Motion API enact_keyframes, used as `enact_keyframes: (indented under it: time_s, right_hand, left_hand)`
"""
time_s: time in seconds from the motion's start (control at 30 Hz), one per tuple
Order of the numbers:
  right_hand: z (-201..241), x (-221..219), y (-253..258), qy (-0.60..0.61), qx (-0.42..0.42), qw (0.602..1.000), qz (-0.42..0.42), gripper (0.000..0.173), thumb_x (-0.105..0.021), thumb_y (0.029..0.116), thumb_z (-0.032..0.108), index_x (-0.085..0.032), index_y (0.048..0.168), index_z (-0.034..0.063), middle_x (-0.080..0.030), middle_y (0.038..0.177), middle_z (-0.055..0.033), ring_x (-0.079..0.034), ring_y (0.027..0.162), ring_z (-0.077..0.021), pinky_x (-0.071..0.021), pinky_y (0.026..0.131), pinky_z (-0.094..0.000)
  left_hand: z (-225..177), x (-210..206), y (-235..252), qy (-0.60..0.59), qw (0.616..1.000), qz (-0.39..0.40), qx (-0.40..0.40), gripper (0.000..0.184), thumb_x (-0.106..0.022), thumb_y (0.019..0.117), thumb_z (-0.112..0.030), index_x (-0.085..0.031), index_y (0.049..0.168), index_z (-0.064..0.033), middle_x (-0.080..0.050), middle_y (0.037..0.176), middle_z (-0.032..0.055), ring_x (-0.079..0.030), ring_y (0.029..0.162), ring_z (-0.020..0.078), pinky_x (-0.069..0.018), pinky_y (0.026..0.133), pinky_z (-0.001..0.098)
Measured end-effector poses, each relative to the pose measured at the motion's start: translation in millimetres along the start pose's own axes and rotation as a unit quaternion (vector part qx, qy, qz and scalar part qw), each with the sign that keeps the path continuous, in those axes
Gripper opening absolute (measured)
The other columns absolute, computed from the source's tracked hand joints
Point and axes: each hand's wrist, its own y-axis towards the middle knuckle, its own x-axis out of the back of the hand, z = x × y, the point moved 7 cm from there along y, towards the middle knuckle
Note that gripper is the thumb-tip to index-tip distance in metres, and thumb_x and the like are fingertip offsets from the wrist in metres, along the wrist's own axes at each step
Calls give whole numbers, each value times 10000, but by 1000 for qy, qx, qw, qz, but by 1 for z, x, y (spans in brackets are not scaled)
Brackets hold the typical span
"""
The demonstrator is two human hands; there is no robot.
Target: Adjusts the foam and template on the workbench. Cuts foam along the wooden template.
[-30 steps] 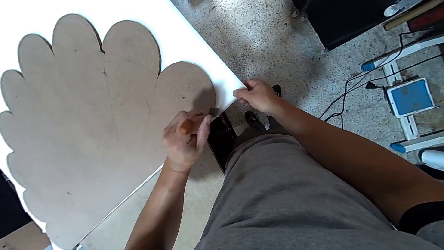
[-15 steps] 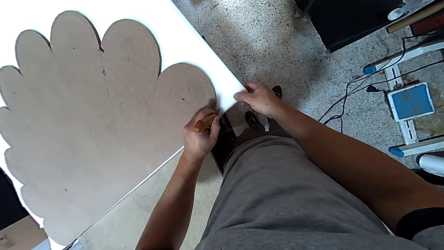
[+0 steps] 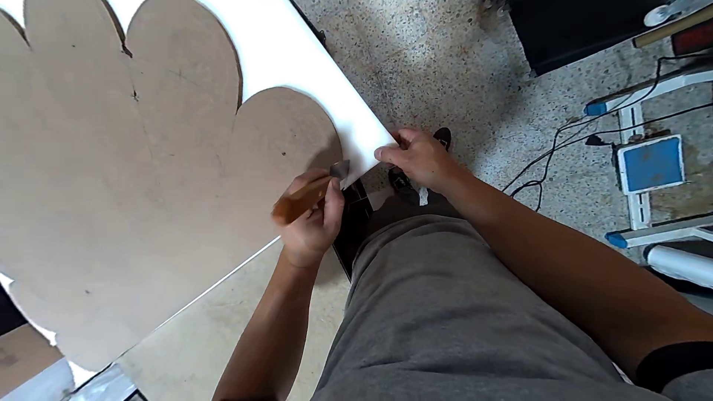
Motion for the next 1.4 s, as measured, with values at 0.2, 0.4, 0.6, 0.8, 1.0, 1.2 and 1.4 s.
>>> enact_keyframes:
  time_s: [0.2,0.4,0.6,0.8,1.0,1.2,1.4]
  right_hand:
    - [4,5,3,-12,12,1000,8,459,-754,892,443,-674,1203,115,-728,959,-52,-708,831,-173,-600,761,-422]
    - [4,5,12,-23,15,999,37,451,-763,887,429,-667,1184,104,-721,948,-59,-708,810,-182,-613,746,-427]
    - [12,15,17,-62,-4,994,87,431,-755,901,418,-659,1193,117,-719,954,-57,-706,822,-178,-605,759,-419]
    - [12,25,30,-87,-16,985,147,449,-765,877,443,-666,1169,117,-716,894,-52,-685,759,-176,-583,705,-421]
    - [43,21,48,-164,-12,959,229,571,-799,847,445,-619,1266,101,-715,1075,-86,-702,971,-215,-583,873,-504]
    - [91,16,84,-200,25,948,245,636,-779,856,526,-607,1288,92,-714,1080,-71,-704,975,-192,-588,882,-471]
    - [92,13,96,-240,6,934,266,492,-784,858,420,-638,1215,116,-727,1012,-38,-711,918,-156,-601,833,-440]
  left_hand:
    - [-7,-2,12,-20,999,-8,30,188,-649,1006,-120,-668,1106,38,-725,929,71,-699,758,64,-623,704,266]
    - [10,-22,21,8,1000,-22,20,201,-643,998,-132,-687,1061,53,-728,887,118,-699,728,99,-620,680,298]
    - [5,-25,36,30,995,-85,52,148,-654,975,-104,-693,980,39,-720,874,104,-678,702,75,-594,652,262]
    - [-23,-14,51,16,991,-79,110,160,-650,990,-85,-654,1077,50,-710,871,54,-680,713,41,-607,650,234]
    - [-5,-31,35,74,978,-56,188,202,-677,968,-155,-697,1088,6,-738,902,73,-704,744,80,-626,681,292]
    - [-27,-14,8,123,966,-66,216,187,-663,939,-176,-703,1021,-13,-707,823,58,-668,691,90,-588,618,278]
    - [-21,-21,33,109,971,-79,199,200,-646,962,-172,-698,1023,11,-702,820,81,-681,713,134,-596,636,306]
